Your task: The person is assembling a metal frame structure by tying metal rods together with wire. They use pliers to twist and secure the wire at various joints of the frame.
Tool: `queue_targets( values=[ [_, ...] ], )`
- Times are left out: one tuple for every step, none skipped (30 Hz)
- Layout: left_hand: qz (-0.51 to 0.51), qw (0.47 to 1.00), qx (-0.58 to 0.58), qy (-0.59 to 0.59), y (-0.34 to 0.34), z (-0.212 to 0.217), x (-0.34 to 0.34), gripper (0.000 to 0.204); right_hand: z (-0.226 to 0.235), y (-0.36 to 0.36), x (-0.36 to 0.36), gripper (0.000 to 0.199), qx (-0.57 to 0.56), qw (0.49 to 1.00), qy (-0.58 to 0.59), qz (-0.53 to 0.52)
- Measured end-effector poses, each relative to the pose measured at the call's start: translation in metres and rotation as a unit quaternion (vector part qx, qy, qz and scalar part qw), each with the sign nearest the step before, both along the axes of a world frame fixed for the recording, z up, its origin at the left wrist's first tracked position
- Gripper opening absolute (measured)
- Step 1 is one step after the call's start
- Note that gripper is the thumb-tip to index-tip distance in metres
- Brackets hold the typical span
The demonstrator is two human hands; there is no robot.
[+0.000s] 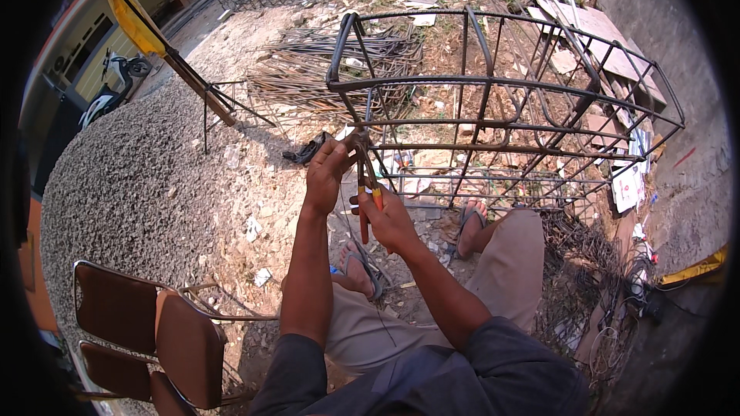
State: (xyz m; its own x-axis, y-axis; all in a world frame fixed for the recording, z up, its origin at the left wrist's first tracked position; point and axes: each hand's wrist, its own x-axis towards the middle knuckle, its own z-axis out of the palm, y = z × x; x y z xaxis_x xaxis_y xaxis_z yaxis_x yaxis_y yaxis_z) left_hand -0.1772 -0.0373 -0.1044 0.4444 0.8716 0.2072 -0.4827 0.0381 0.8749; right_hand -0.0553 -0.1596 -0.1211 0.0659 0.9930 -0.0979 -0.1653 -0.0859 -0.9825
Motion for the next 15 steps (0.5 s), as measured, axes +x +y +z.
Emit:
queue_targets(
  values=[
    [0.002,1.0,0.002,0.002,0.0,0.0,0.001,0.015,-0.003,0.001,0.002,0.046,-0.001,0.999,-0.037,0.002],
    [0.007,1.0,-0.005,-0.008,0.001,0.0,0.001,0.015,-0.005,0.002,0.002,0.044,-0.003,0.997,-0.073,0.004],
    [0.011,1.0,-0.013,-0.018,0.001,-0.001,0.001,0.015,-0.006,0.002,0.003,0.042,-0.004,0.994,-0.108,0.006],
    [0.016,0.999,-0.02,-0.028,0.002,-0.001,0.001,0.016,-0.007,-0.001,0.006,0.04,0.014,0.979,-0.204,-0.022],
    [0.018,0.999,-0.028,-0.032,0.004,-0.003,0.0,0.017,0.004,-0.007,0.007,0.037,0.032,0.952,-0.299,-0.049],
    [0.02,0.999,-0.036,-0.036,0.005,-0.005,-0.001,0.018,0.009,-0.011,0.009,0.035,0.051,0.916,-0.39,-0.074],
    [0.022,0.998,-0.043,-0.04,0.007,-0.007,-0.003,0.019,0.008,-0.01,0.013,0.034,0.063,0.901,-0.422,-0.079],
    [0.024,0.999,-0.044,-0.02,0.007,-0.003,0.003,0.022,0.005,-0.01,0.026,0.034,0.071,0.882,-0.457,-0.089],
    [0.026,0.998,-0.046,-0.017,0.007,-0.001,0.005,0.022,0.002,-0.009,0.037,0.034,0.079,0.862,-0.492,-0.095],
    [0.027,0.998,-0.049,-0.015,0.007,0.002,0.006,0.023,-0.003,-0.006,0.048,0.037,0.088,0.85,-0.508,-0.104],
    [0.03,0.998,-0.05,-0.012,0.009,0.002,0.007,0.023,0.001,-0.006,0.055,0.038,0.116,0.837,-0.526,-0.101],
    [0.039,0.998,-0.058,0.001,0.01,0.002,0.008,0.023,0.006,-0.007,0.062,0.04,0.145,0.822,-0.542,-0.098],
    [0.041,0.997,-0.063,0.003,0.012,0.002,0.008,0.023,0.012,-0.007,0.066,0.041,0.172,0.806,-0.558,-0.095],
    [0.041,0.997,-0.067,0.008,0.015,0.003,0.009,0.024,0.023,-0.007,0.068,0.043,0.221,0.781,-0.578,-0.086],
    [0.042,0.996,-0.072,0.014,0.016,0.003,0.009,0.024,0.031,-0.007,0.07,0.042,0.251,0.764,-0.59,-0.071]
  ],
)
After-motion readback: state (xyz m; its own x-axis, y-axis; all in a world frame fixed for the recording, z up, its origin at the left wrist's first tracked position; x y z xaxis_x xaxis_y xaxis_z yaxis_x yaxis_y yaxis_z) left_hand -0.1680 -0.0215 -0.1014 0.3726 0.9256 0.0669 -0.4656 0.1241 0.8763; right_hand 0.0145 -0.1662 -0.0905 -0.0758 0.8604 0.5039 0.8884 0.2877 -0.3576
